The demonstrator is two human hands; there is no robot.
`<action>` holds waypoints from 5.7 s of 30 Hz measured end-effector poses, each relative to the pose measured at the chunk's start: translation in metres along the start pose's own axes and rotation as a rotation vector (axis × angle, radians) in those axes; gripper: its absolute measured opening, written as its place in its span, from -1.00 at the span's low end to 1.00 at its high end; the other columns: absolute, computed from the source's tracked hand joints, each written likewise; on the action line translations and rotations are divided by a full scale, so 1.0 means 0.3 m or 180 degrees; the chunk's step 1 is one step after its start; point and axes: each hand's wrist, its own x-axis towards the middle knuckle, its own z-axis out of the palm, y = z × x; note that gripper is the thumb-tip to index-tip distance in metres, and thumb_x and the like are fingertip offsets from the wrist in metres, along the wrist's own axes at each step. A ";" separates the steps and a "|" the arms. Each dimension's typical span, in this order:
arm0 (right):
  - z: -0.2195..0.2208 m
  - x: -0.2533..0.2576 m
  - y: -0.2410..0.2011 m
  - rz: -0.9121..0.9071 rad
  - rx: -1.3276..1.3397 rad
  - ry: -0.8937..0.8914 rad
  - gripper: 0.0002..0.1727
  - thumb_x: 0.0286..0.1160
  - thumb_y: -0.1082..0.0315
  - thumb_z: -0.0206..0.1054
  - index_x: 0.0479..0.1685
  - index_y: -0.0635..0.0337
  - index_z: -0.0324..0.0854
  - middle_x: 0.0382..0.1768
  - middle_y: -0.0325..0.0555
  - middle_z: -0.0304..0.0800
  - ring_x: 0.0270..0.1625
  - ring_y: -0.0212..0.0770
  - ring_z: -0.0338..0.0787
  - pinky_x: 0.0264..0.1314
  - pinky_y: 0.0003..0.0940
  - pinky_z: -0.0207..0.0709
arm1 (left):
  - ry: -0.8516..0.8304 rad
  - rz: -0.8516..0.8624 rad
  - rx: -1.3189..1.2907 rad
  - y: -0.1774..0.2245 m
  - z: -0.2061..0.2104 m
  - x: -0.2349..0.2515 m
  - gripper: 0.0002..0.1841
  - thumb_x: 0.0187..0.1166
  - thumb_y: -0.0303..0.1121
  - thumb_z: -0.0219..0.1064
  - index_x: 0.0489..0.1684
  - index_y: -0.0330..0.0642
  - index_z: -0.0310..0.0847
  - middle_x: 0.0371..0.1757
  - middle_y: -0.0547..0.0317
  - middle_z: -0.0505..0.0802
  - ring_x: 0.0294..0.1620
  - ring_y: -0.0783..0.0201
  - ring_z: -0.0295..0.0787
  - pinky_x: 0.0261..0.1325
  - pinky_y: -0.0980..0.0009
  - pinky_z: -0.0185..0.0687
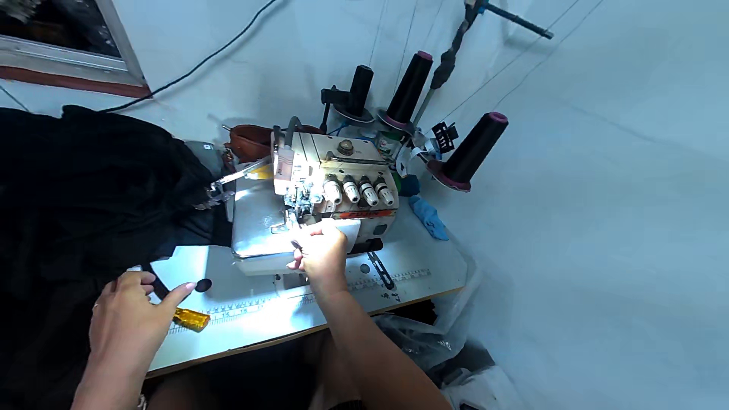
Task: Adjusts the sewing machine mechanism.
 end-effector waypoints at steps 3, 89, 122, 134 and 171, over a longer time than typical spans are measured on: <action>-0.002 0.003 0.003 -0.0022 -0.0007 0.0004 -0.87 0.52 0.50 0.41 -0.28 0.21 0.54 -0.68 -0.11 0.64 -0.78 -0.32 0.61 -0.72 -0.43 0.59 | 0.0147 0.0008 0.0096 0.014 -0.011 -0.025 -0.40 0.46 -0.31 0.58 0.27 -0.63 0.45 0.21 -0.70 0.59 0.22 -0.62 0.53 0.27 -0.53 0.32; 0.006 0.021 0.010 -0.0027 0.0058 0.0039 -0.92 0.54 0.54 0.38 -0.27 0.31 0.58 -0.68 -0.07 0.65 -0.77 -0.32 0.64 -0.71 -0.43 0.61 | -0.0011 0.1467 -0.0742 0.385 0.048 0.005 -0.79 0.63 -0.45 0.23 0.07 -0.35 0.63 -0.17 -0.18 0.79 -0.23 -0.05 0.71 -0.14 -0.13 0.53; 0.011 0.022 0.013 -0.0024 0.0028 0.0049 -0.90 0.54 0.52 0.39 -0.28 0.31 0.57 -0.66 -0.07 0.66 -0.75 -0.31 0.66 -0.68 -0.39 0.65 | 0.0199 0.2038 -0.0039 0.372 0.011 0.089 -0.62 0.78 -0.29 0.06 -0.05 -0.50 0.68 -0.07 -0.41 0.73 0.00 -0.42 0.69 0.02 -0.39 0.46; 0.008 0.023 0.013 -0.0007 0.0011 0.0038 -0.89 0.55 0.49 0.40 -0.27 0.30 0.57 -0.66 -0.05 0.66 -0.75 -0.30 0.66 -0.69 -0.38 0.65 | 0.0344 0.2100 0.0068 0.396 0.015 0.073 -0.63 0.81 -0.32 0.04 0.07 -0.49 0.66 0.00 -0.45 0.73 0.11 -0.44 0.68 0.16 -0.37 0.47; 0.008 0.025 0.002 0.0126 -0.0032 0.0045 -0.90 0.55 0.47 0.40 -0.24 0.30 0.59 -0.60 -0.06 0.68 -0.70 -0.31 0.68 -0.61 -0.38 0.68 | -0.0601 0.2314 0.0021 0.393 -0.029 0.204 -0.80 0.63 -0.40 0.27 -0.11 -0.34 0.77 -0.41 -0.14 0.78 -0.36 -0.11 0.72 -0.23 -0.23 0.51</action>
